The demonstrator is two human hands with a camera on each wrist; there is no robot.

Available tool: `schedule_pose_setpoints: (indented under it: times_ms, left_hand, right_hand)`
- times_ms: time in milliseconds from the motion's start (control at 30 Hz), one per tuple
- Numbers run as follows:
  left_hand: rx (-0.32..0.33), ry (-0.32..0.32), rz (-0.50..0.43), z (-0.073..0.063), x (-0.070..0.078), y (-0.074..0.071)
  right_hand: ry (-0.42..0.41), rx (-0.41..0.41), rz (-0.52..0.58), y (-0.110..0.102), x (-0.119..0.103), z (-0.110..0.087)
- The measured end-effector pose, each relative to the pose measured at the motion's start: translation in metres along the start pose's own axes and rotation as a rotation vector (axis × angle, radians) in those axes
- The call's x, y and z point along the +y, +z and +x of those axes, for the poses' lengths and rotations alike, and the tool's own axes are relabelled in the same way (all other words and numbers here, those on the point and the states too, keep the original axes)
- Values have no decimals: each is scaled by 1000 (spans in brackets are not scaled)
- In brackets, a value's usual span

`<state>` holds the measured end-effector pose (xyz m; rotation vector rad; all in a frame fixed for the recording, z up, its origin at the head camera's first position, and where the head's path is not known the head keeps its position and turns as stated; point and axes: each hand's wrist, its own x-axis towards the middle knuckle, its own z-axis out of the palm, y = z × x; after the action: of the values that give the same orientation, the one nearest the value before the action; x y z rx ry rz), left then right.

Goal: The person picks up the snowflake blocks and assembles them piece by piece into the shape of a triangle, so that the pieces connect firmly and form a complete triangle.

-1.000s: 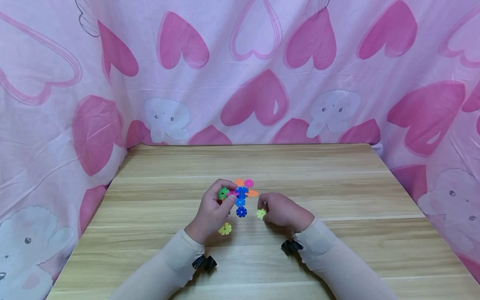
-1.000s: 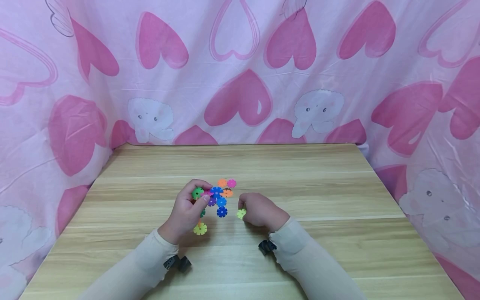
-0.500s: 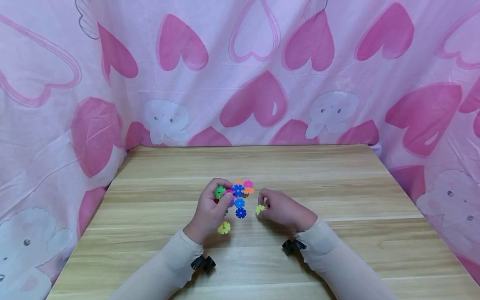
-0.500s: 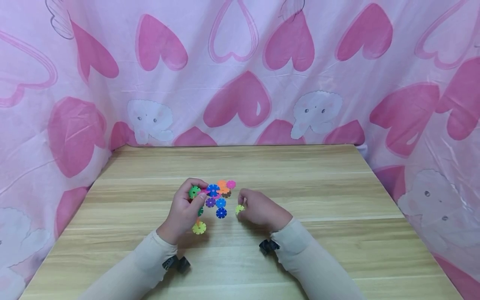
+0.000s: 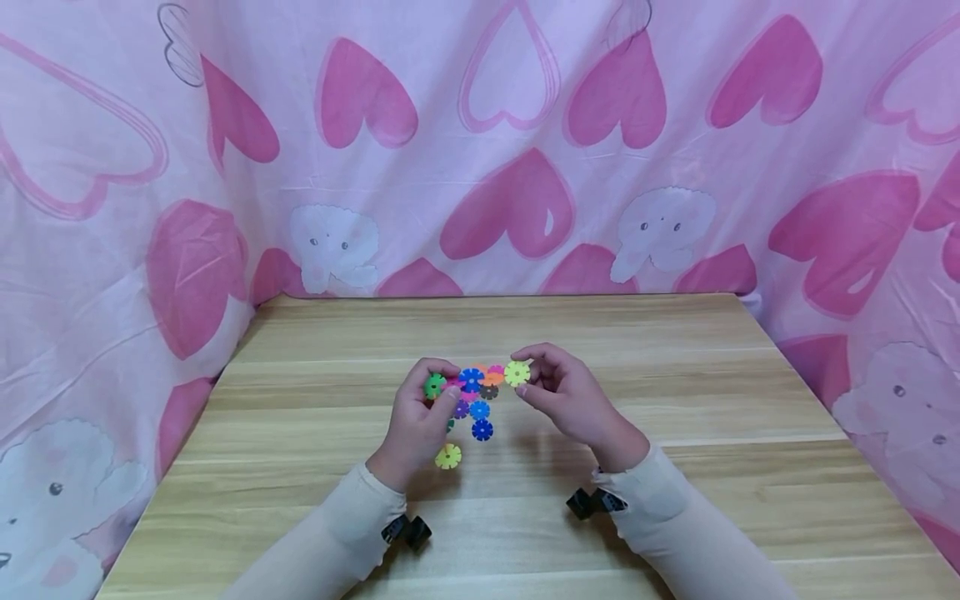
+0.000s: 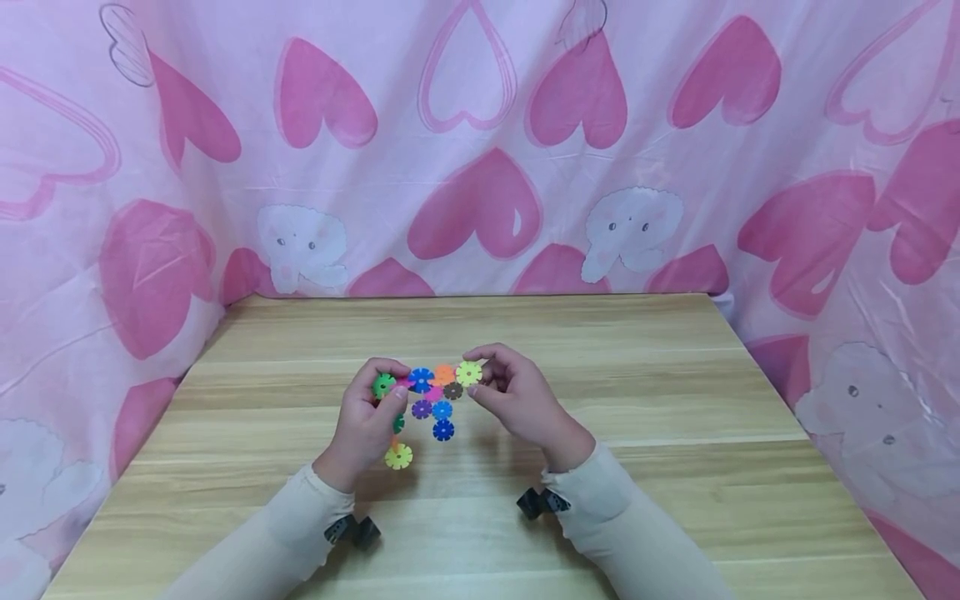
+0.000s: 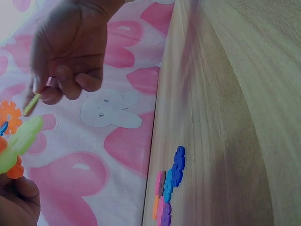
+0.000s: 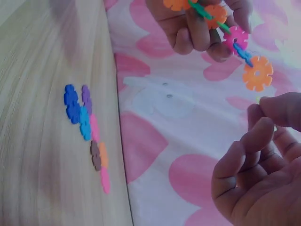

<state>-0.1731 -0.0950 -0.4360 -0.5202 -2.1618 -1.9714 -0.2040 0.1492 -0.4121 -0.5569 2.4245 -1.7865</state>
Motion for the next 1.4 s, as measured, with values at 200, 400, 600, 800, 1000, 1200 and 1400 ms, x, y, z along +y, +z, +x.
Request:
schedule_pose_setpoints:
  times_ms: [200, 400, 600, 800, 1000, 1200, 1400]
  left_hand:
    - [3, 24, -12, 0, 0, 0]
    - [2, 35, -23, -1, 2, 0]
    - [0, 49, -31, -1, 3, 0]
    - [-4, 74, -48, 0, 2, 0]
    - [-10, 94, -68, 0, -1, 0]
    - [-15, 93, -63, 0, 0, 0]
    - [-43, 76, -30, -1, 1, 1]
  right_hand:
    - [-71, 6, 34, 2, -7, -5]
    - [-91, 4, 46, 3, -10, -7]
    - [-92, 14, 47, 4, -11, -6]
    - [-115, 31, 34, 4, -12, -7]
    - [-142, 31, 49, 4, -10, -7]
    - [-162, 31, 69, 4, -8, -8]
    - [-149, 32, 94, 7, -5, -8]
